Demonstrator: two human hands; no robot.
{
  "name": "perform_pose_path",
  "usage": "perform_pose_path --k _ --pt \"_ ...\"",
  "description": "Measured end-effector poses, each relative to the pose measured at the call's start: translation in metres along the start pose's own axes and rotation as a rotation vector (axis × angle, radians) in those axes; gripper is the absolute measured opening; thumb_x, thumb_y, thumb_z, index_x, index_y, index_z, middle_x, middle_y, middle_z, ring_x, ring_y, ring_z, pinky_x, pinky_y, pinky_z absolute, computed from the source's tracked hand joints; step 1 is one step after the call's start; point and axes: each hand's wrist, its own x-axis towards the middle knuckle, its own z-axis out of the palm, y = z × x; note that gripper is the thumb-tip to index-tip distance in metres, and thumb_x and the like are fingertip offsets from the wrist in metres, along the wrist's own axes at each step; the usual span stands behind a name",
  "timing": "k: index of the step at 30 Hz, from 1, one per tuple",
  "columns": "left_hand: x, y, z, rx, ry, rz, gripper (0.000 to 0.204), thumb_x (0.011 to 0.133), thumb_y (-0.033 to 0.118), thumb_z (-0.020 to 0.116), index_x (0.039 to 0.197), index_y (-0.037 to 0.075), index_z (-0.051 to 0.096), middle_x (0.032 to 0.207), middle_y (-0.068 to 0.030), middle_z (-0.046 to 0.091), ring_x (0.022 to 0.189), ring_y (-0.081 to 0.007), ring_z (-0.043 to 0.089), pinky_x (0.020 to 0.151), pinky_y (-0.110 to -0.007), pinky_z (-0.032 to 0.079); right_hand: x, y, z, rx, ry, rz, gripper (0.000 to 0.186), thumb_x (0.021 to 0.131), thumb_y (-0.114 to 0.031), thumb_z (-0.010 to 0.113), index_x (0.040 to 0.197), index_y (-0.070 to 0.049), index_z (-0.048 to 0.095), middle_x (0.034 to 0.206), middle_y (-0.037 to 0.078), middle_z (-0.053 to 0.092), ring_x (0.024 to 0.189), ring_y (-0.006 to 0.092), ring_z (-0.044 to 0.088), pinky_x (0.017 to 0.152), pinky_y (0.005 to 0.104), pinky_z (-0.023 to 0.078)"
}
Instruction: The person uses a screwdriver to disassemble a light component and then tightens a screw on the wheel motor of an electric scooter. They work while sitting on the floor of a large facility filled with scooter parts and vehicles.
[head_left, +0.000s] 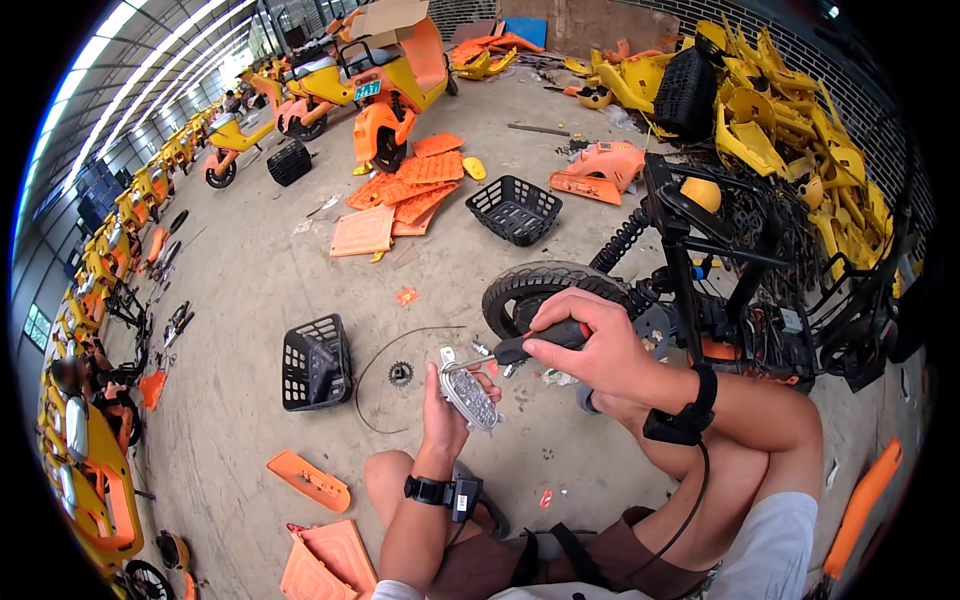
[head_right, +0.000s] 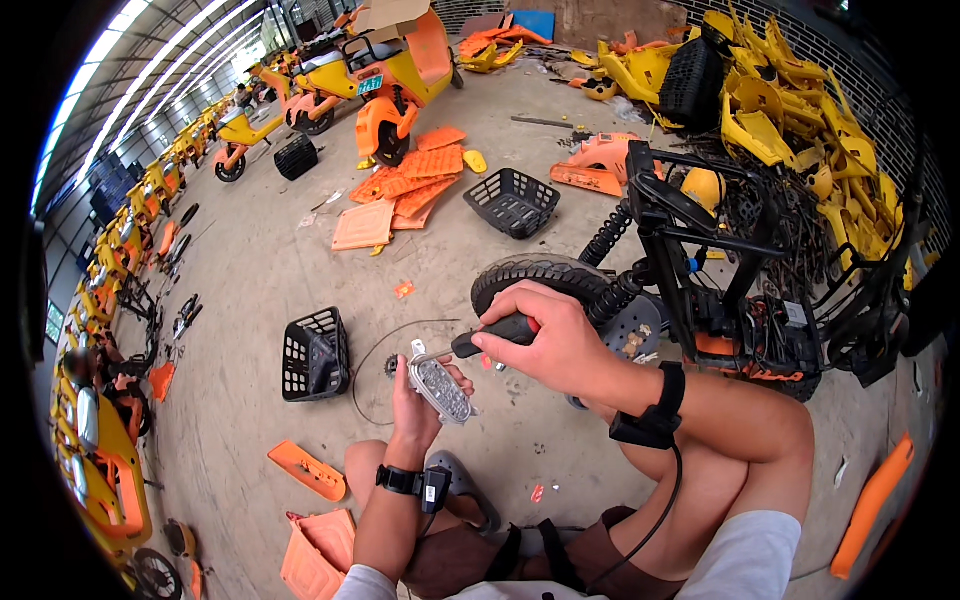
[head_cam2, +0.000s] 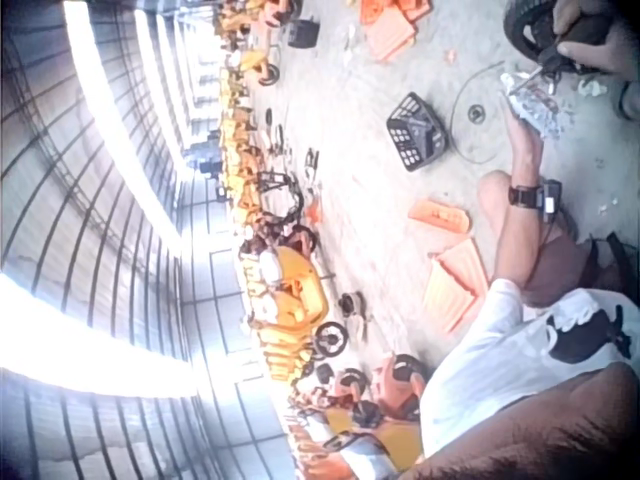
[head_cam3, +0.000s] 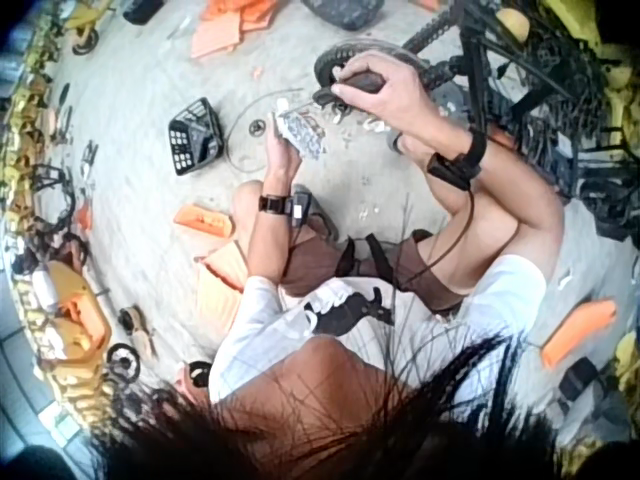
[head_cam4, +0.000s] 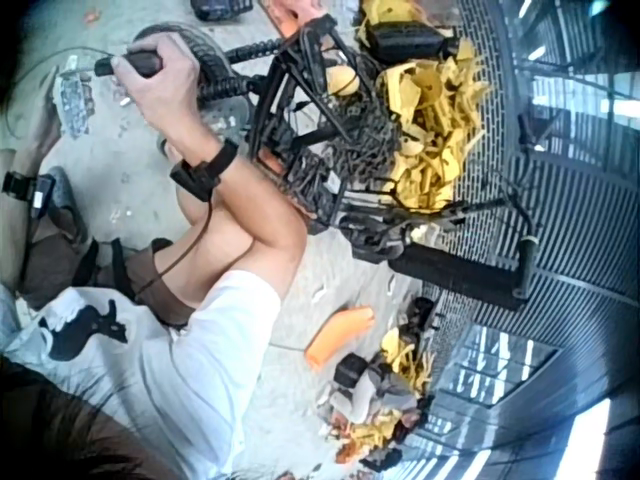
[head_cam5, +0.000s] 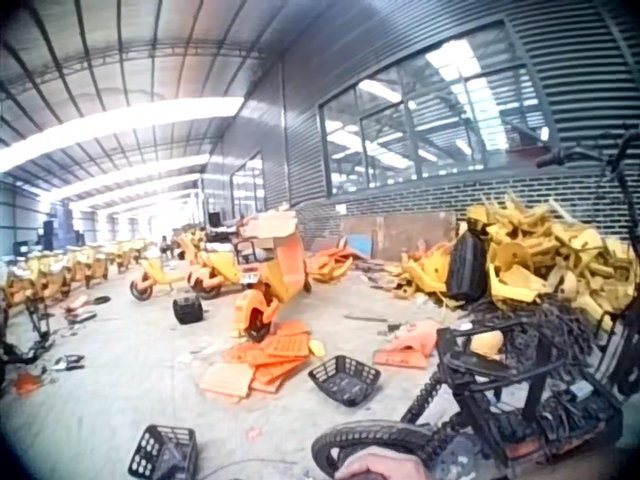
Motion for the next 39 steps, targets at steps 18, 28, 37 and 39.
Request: perform_pose_path --k 18,28,37,39 --pt "-0.001 0.003 -0.007 0.026 0.088 0.013 0.07 0.102 0.063 0.025 0.111 0.001 0.059 0.091 -0.0136 0.066 0.087 -0.0294 0.069 0.08 -0.04 0.057 0.005 -0.027 0.014 -0.1 -0.098 -0.17 0.02 0.076 -0.014 0.082 0.092 -0.006 0.072 0.096 0.003 0.066 0.068 0.0109 0.059 0.055 0.024 0.047" --pt "-0.003 0.007 -0.002 0.057 0.159 -0.015 0.068 0.102 0.061 0.027 0.11 0.002 0.059 0.089 -0.0135 0.066 0.085 -0.0285 0.069 0.078 -0.039 0.056 0.005 -0.029 0.021 -0.117 -0.103 -0.251 0.02 0.077 -0.015 0.082 0.092 -0.006 0.072 0.095 0.003 0.066 0.058 0.01 0.055 0.051 0.0242 0.047" --pt "-0.001 0.004 0.001 0.075 0.148 -0.017 0.069 0.102 0.061 0.028 0.11 0.001 0.06 0.088 -0.0134 0.066 0.085 -0.0284 0.069 0.078 -0.039 0.056 0.003 -0.027 0.019 -0.104 -0.07 -0.268 0.019 0.078 -0.014 0.082 0.091 -0.006 0.072 0.095 0.002 0.066 0.059 0.0099 0.056 0.051 0.0242 0.047" --pt "0.0 0.002 -0.001 0.079 0.136 -0.016 0.069 0.102 0.061 0.028 0.11 0.001 0.06 0.088 -0.0134 0.067 0.085 -0.0284 0.069 0.078 -0.039 0.056 0.002 -0.027 0.017 -0.106 -0.07 -0.258 0.019 0.078 -0.014 0.082 0.091 -0.005 0.072 0.094 0.002 0.066 0.059 0.0101 0.056 0.051 0.0243 0.047"
